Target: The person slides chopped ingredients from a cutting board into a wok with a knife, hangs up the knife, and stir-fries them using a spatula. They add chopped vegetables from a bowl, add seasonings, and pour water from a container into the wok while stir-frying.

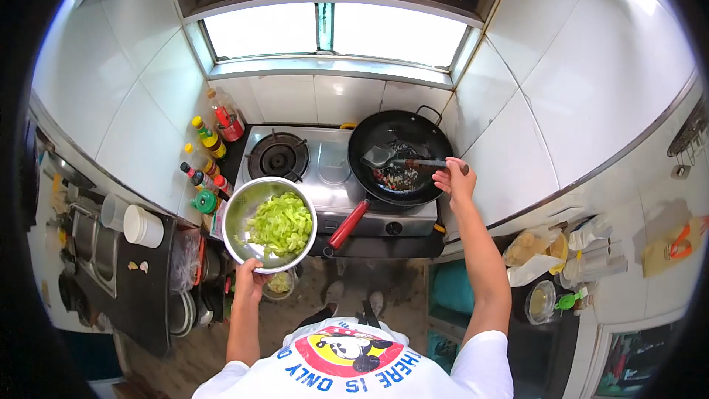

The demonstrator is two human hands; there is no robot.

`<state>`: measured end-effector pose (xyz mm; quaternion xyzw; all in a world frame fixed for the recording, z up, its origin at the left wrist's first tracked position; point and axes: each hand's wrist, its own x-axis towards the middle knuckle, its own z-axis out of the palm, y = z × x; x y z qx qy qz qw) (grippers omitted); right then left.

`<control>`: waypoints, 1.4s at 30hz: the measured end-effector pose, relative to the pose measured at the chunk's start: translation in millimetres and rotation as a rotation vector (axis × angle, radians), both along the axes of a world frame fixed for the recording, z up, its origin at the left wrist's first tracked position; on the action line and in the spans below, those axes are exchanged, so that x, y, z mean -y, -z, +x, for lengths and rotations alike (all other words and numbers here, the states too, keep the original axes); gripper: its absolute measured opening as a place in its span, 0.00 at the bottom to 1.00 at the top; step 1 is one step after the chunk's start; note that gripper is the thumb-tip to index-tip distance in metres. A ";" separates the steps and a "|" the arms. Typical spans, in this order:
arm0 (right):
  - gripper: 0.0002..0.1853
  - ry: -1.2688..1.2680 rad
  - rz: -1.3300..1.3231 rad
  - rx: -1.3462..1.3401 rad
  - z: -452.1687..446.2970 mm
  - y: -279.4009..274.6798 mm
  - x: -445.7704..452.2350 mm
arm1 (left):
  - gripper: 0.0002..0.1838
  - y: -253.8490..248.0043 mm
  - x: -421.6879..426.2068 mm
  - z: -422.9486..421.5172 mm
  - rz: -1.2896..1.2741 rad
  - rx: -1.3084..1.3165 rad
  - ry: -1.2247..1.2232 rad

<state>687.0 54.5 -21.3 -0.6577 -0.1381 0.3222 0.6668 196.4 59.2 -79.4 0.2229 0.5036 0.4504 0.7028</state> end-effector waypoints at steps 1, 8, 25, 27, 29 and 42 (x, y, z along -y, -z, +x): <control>0.10 -0.008 -0.011 0.021 3.2 6.3 -1.9 | 0.31 2.0 1.1 1.2 -0.004 0.006 -0.004; 0.09 -0.055 -0.113 0.356 35.2 -22.3 10.8 | 0.26 3.5 16.0 8.0 0.017 0.012 -0.049; 0.18 -0.180 -0.129 0.417 -5.8 -28.3 -0.2 | 0.22 0.6 21.5 17.4 0.018 -0.025 -0.049; 0.17 -0.198 -0.107 0.408 7.6 -21.1 -2.3 | 0.22 1.5 20.1 17.3 0.002 -0.041 -0.063; 0.16 -0.235 -0.206 0.490 32.0 -42.1 7.4 | 0.22 -4.1 20.6 17.3 0.010 -0.035 -0.066; 0.12 -0.320 -0.073 0.462 38.6 -15.4 -30.3 | 0.20 -15.0 23.0 29.8 0.000 -0.068 -0.096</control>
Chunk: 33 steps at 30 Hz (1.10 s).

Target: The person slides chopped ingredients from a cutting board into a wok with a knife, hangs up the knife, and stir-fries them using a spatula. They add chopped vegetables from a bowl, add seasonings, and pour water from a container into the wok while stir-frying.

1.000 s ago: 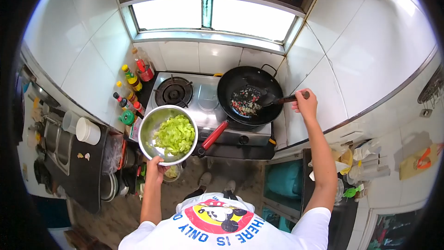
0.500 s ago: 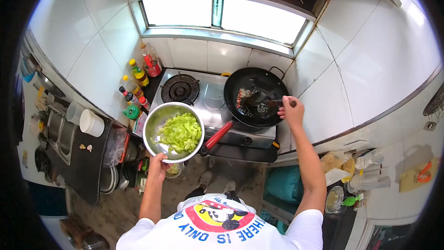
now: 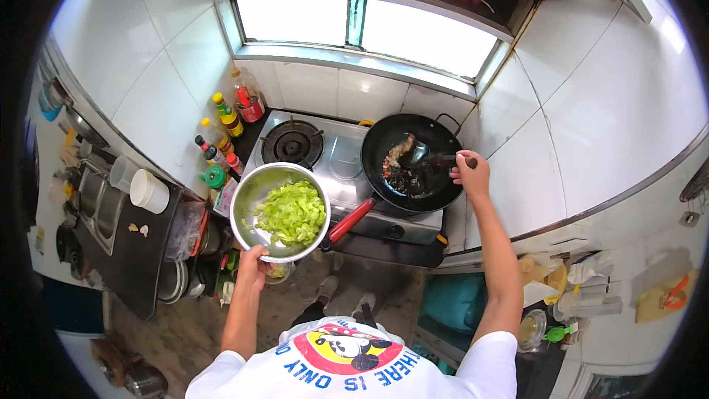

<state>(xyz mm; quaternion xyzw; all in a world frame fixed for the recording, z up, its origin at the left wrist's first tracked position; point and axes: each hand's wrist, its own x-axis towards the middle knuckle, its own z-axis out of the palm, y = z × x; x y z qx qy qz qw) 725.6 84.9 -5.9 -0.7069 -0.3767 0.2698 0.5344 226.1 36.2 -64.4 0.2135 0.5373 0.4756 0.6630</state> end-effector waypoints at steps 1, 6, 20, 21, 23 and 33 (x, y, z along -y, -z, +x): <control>0.10 -0.049 -0.031 0.077 -6.2 -13.9 1.7 | 0.22 -5.6 0.1 2.1 0.014 0.018 -0.004; 0.13 -0.503 0.046 0.968 -9.7 -8.2 -3.9 | 0.26 -9.9 -4.1 5.4 0.049 0.043 0.021; 0.09 -0.981 -0.008 1.469 -41.9 -11.8 122.8 | 0.23 -13.0 -20.1 13.5 0.051 0.052 0.144; 0.09 -0.983 -0.038 1.474 -46.2 -27.0 133.0 | 0.23 -17.0 -22.5 17.4 0.048 0.047 0.145; 0.09 -0.997 -0.079 1.476 -49.9 -39.4 146.4 | 0.21 -18.8 -27.4 23.2 0.039 0.043 0.148; 0.11 -0.847 -0.049 1.313 -44.7 -2.9 132.2 | 0.23 -40.8 -57.2 56.7 0.028 0.025 0.270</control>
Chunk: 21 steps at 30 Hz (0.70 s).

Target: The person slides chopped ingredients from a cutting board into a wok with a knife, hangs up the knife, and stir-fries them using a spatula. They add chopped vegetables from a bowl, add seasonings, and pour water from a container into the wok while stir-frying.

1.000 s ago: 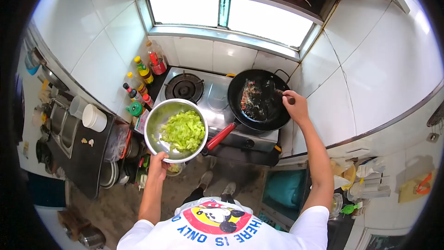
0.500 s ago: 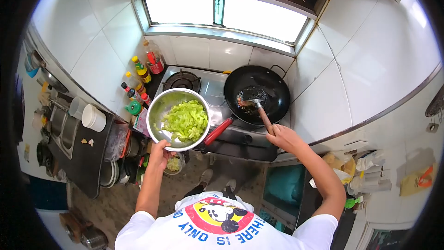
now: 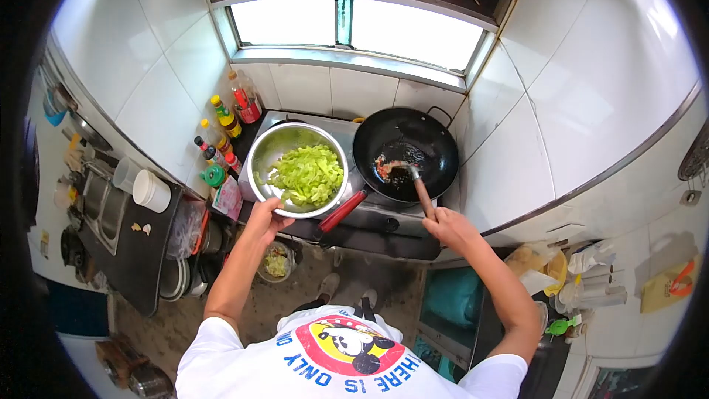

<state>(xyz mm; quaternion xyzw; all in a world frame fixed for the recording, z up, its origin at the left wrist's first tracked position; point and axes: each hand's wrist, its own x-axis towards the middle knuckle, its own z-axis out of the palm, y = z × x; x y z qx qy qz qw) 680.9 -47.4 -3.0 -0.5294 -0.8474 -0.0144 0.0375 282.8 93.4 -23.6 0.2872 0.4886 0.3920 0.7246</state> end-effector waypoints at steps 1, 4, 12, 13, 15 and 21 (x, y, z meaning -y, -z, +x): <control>0.12 0.054 0.014 -0.050 7.3 6.8 -9.2 | 0.24 -6.5 -5.4 8.9 -0.010 -0.007 0.021; 0.18 0.307 0.164 -0.385 8.9 22.2 -14.3 | 0.21 -12.1 -22.3 25.1 -0.012 -0.009 0.098; 0.15 0.205 0.194 -0.096 16.3 48.6 -8.1 | 0.28 -24.4 -91.9 96.2 0.123 -0.169 0.308; 0.13 0.155 0.195 -0.011 19.4 54.4 -7.7 | 0.28 -25.4 -99.8 106.7 0.133 -0.241 0.320; 0.11 0.114 0.187 0.073 28.8 67.0 -6.8 | 0.27 -29.2 -113.2 129.4 0.167 -0.384 0.327; 0.10 0.090 0.248 0.174 38.2 84.7 -1.5 | 0.21 7.5 -166.3 190.8 0.713 -0.977 0.384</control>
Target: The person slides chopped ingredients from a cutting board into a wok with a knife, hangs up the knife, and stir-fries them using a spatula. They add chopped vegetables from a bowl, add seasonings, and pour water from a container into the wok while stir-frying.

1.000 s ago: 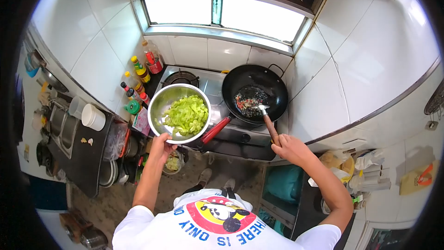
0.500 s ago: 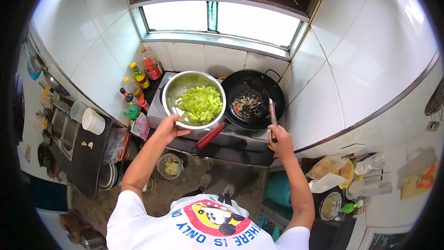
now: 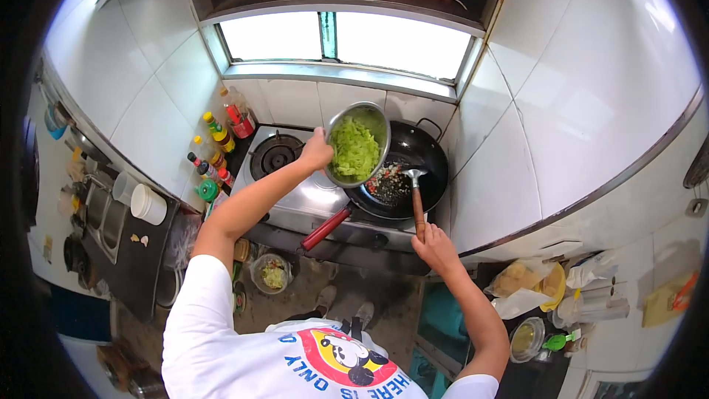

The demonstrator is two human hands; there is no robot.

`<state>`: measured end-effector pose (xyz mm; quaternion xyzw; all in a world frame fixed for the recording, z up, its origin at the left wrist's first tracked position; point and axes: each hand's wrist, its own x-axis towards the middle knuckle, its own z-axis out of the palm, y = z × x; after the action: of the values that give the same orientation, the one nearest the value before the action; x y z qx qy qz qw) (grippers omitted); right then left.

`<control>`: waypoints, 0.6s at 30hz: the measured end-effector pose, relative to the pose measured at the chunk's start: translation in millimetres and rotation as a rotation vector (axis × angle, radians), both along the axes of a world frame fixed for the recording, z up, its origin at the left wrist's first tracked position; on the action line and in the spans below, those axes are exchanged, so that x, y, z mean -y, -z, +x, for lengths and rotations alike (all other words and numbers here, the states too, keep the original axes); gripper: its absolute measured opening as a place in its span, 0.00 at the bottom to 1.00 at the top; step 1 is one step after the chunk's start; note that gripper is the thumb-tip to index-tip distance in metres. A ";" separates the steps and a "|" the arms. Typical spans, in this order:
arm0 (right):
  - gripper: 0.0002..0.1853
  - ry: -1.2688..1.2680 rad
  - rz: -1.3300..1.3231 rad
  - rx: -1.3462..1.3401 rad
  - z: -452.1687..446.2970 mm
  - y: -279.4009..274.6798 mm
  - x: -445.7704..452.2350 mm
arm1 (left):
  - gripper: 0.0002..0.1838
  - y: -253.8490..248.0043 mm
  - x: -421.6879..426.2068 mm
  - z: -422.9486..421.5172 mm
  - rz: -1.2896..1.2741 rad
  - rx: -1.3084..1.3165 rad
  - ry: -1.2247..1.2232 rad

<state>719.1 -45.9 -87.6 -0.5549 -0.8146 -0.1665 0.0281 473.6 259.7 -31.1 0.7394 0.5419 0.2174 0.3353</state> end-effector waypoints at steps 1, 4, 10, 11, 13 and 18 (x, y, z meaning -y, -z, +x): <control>0.10 0.009 -0.007 0.007 -2.7 2.0 1.9 | 0.21 0.5 0.1 8.5 0.172 -0.129 0.040; 0.09 0.053 -0.046 -0.039 -7.7 4.1 2.8 | 0.19 -0.1 10.1 36.7 0.290 -0.142 0.104; 0.07 -0.004 0.048 -0.087 -9.6 -9.8 3.8 | 0.31 13.5 32.1 66.0 0.545 -0.257 0.215; 0.08 0.020 0.005 -0.146 -11.9 -15.2 6.6 | 0.31 13.7 34.5 68.5 0.539 -0.243 0.227; 0.11 0.070 -0.075 -0.267 -20.0 -28.3 11.8 | 0.31 16.1 35.8 71.7 0.566 -0.246 0.237; 0.20 0.132 -0.070 -0.480 -32.4 -45.1 11.7 | 0.29 21.9 27.9 78.4 0.810 -0.329 0.221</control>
<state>686.7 -57.6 -42.5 -0.6313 -0.7518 -0.0032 0.1905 552.0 231.8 -53.0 0.8892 0.3768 0.2543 -0.0504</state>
